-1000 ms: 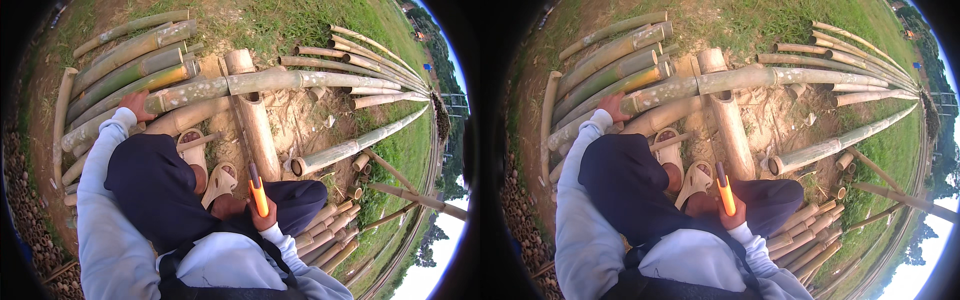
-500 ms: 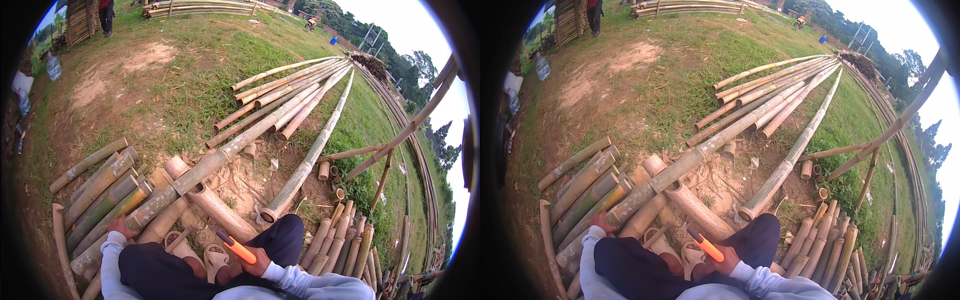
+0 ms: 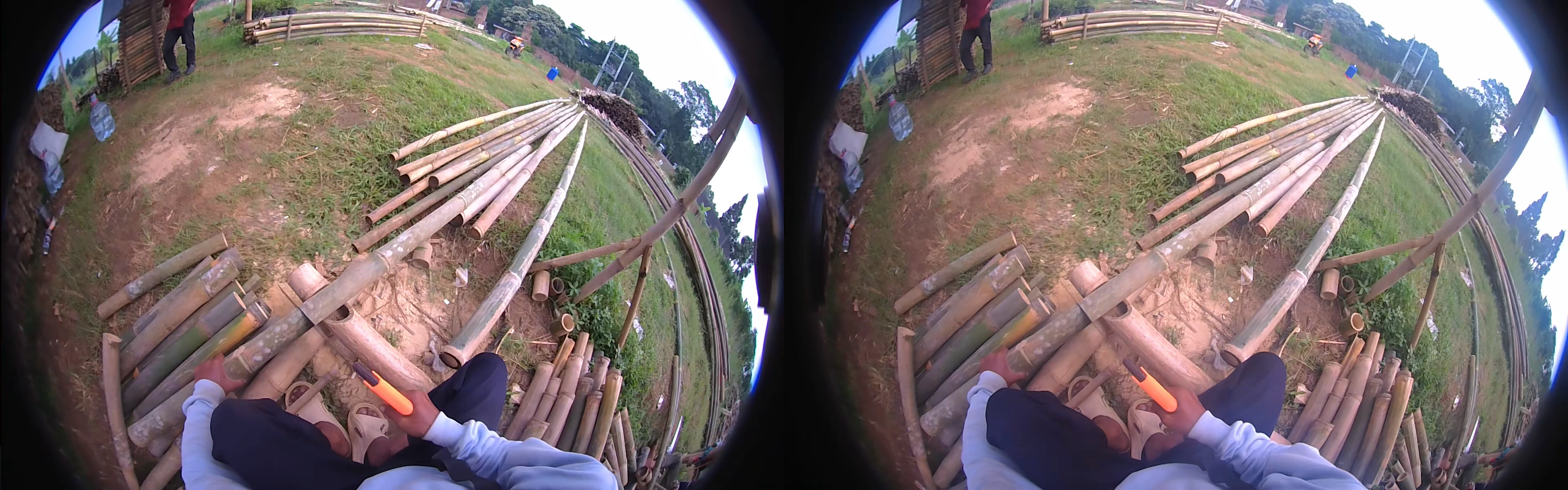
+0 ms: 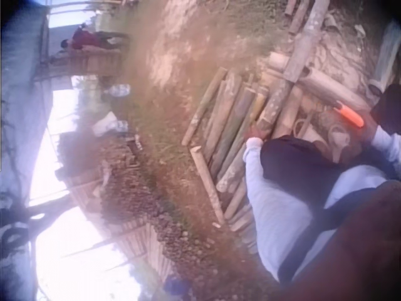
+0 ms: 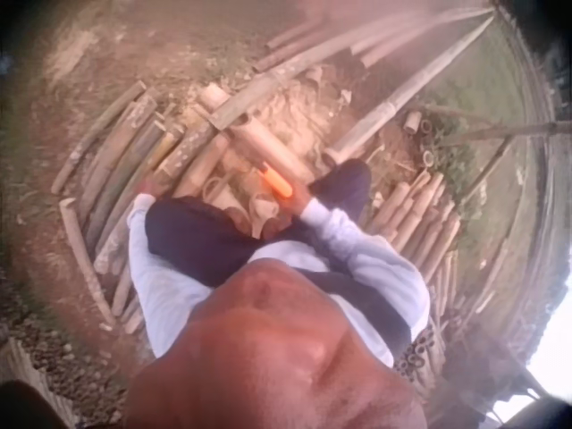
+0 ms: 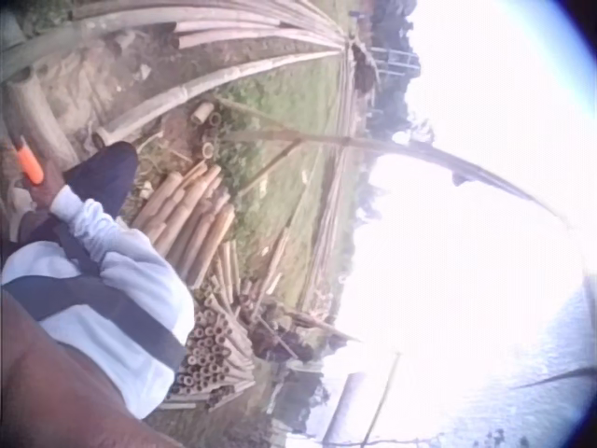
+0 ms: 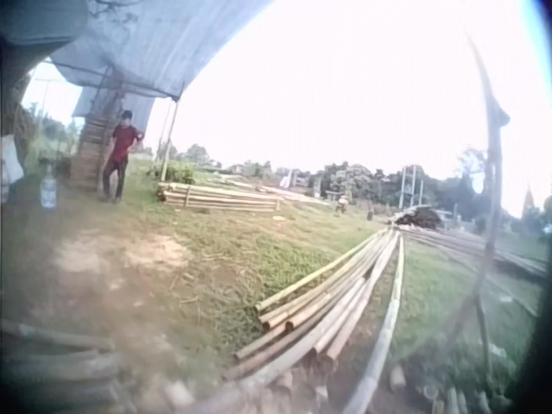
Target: The person sits on the ground and uses a hand saw to cut a bamboo pole into shorter sections. They repeatedly position the saw, cut through the bamboo, and move the cut pieces aside.
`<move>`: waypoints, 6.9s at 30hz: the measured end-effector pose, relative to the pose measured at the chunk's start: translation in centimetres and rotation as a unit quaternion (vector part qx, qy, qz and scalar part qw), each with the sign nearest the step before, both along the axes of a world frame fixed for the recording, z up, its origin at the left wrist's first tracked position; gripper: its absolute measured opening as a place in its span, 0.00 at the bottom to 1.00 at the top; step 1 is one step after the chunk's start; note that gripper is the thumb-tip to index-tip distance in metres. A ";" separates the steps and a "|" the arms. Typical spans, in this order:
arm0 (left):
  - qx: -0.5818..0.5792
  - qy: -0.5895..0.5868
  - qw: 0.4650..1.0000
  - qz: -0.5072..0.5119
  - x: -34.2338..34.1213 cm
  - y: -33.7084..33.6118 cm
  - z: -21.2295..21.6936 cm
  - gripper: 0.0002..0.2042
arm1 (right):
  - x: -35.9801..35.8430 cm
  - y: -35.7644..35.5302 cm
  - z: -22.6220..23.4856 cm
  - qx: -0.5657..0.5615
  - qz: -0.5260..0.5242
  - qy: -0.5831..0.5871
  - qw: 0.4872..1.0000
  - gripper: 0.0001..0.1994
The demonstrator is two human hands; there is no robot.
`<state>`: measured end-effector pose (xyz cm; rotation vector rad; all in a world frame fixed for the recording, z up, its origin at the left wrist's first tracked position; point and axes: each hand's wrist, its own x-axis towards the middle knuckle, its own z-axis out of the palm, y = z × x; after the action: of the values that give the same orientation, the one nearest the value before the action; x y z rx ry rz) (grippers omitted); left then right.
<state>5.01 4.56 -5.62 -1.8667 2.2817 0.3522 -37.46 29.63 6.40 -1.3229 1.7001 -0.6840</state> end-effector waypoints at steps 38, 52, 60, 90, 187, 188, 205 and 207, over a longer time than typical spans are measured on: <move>0.049 -0.007 0.999 0.008 -0.9 0.3 0.7 0.46 | 0.0 2.6 2.4 -0.069 -0.048 -0.020 0.996 0.07; 0.041 0.011 0.999 -0.013 -0.9 0.6 2.0 0.42 | 3.0 -5.8 -3.8 -0.146 -0.051 -0.025 0.988 0.10; 0.051 0.007 0.999 -0.019 -0.8 -0.1 1.3 0.42 | 3.1 -9.7 -7.3 -0.168 -0.046 -0.005 0.985 0.11; 0.096 0.005 0.995 -0.001 -1.4 -0.4 1.5 0.43 | 3.4 -10.6 -5.5 -0.175 -0.078 -0.053 0.980 0.07; 0.404 0.189 0.895 0.009 1.2 0.2 0.0 0.36 | 2.3 -1.3 -11.4 -0.227 -0.051 0.034 0.972 0.07; 0.406 0.209 0.889 0.014 1.0 0.3 -0.2 0.37 | 2.4 -1.5 -11.0 -0.229 -0.050 0.044 0.971 0.06; 0.428 0.244 0.870 0.008 0.5 -0.7 -0.6 0.39 | 3.6 -5.9 -11.3 -0.223 -0.045 0.078 0.971 0.05; 0.383 0.216 0.898 0.021 1.8 -0.7 -1.8 0.39 | 4.1 -8.9 -11.9 -0.225 -0.058 0.041 0.972 0.06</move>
<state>6.85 3.90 -7.41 -1.4935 1.8619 1.5406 -33.31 20.69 -5.55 -1.5840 1.7627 -1.1474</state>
